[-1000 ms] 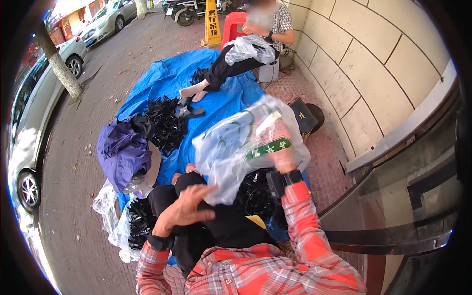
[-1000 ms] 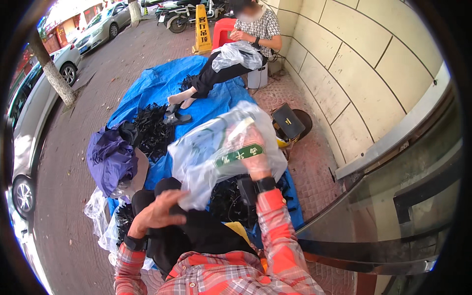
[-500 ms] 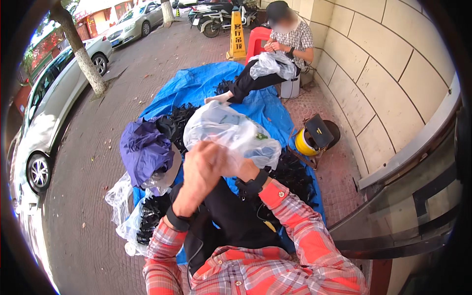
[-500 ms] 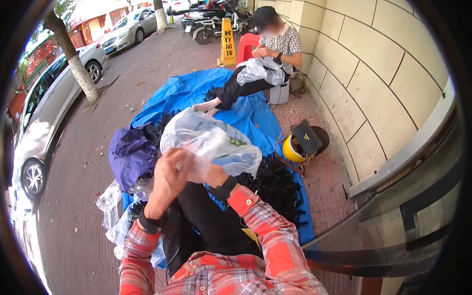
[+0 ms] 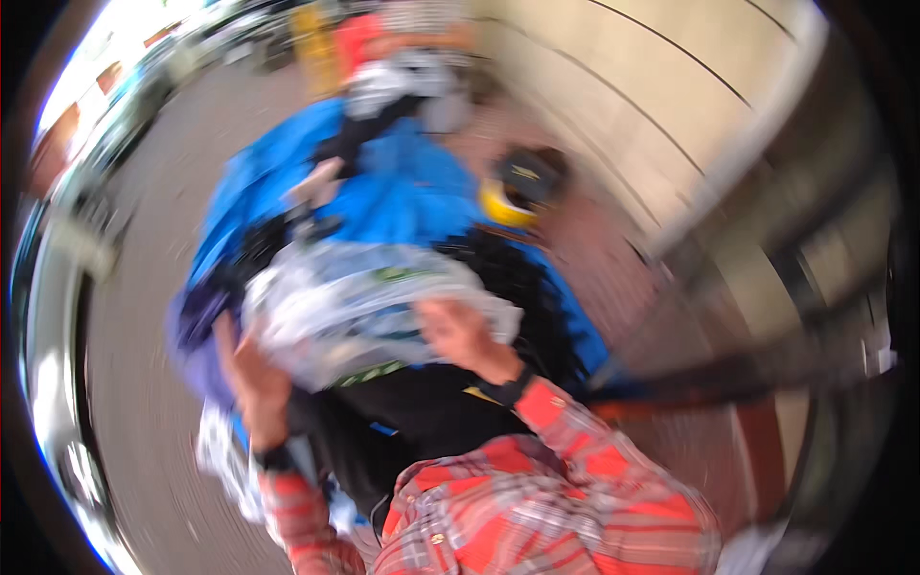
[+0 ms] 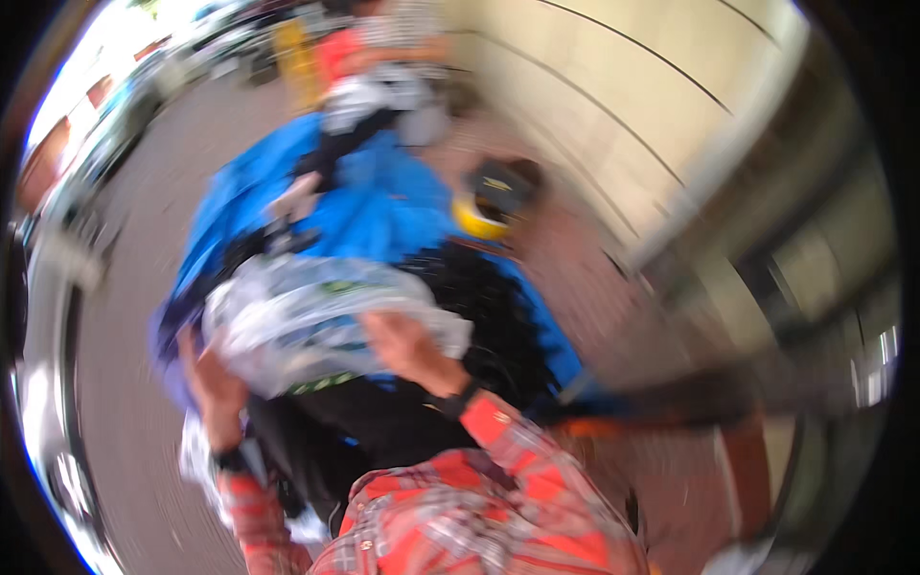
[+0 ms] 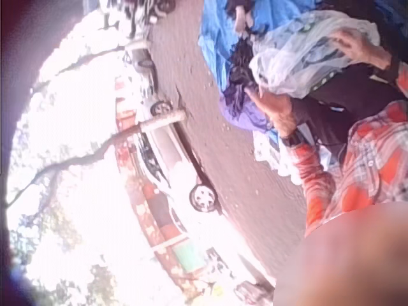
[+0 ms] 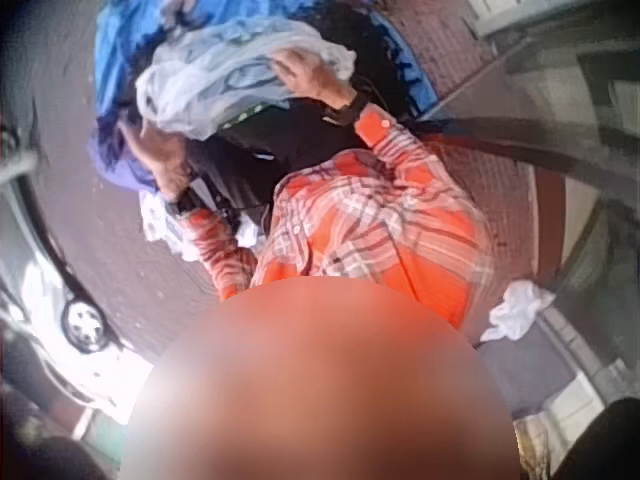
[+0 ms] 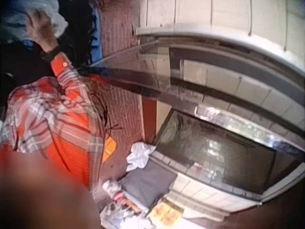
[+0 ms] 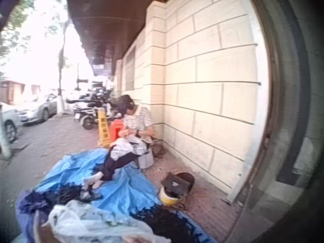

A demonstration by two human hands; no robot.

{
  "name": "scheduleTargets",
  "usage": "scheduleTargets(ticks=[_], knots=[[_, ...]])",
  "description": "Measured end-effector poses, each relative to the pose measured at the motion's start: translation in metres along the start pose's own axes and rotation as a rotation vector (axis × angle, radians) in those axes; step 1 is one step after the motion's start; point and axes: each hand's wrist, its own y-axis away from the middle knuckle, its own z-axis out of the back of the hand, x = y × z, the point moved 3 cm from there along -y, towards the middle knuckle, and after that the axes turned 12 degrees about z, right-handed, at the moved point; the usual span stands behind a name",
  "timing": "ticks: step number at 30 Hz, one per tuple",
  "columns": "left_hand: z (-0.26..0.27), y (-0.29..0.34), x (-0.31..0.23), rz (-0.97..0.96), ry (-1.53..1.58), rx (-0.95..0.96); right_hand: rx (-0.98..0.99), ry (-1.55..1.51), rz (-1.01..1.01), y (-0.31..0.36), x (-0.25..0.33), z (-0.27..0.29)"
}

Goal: Sort through and organize black plastic shoe or garment components while sitting on a sidewalk area.

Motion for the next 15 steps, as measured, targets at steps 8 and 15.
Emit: scheduleTargets(ticks=[8,15], knots=[[-0.002,0.003,0.033,-0.047,-1.455,0.049,0.013,0.095,-0.309,-0.050,-0.007,-0.008],[-0.007,0.009,0.003,0.165,-0.571,-0.119,-0.218,0.453,-0.110,-0.058,-0.009,0.051]])
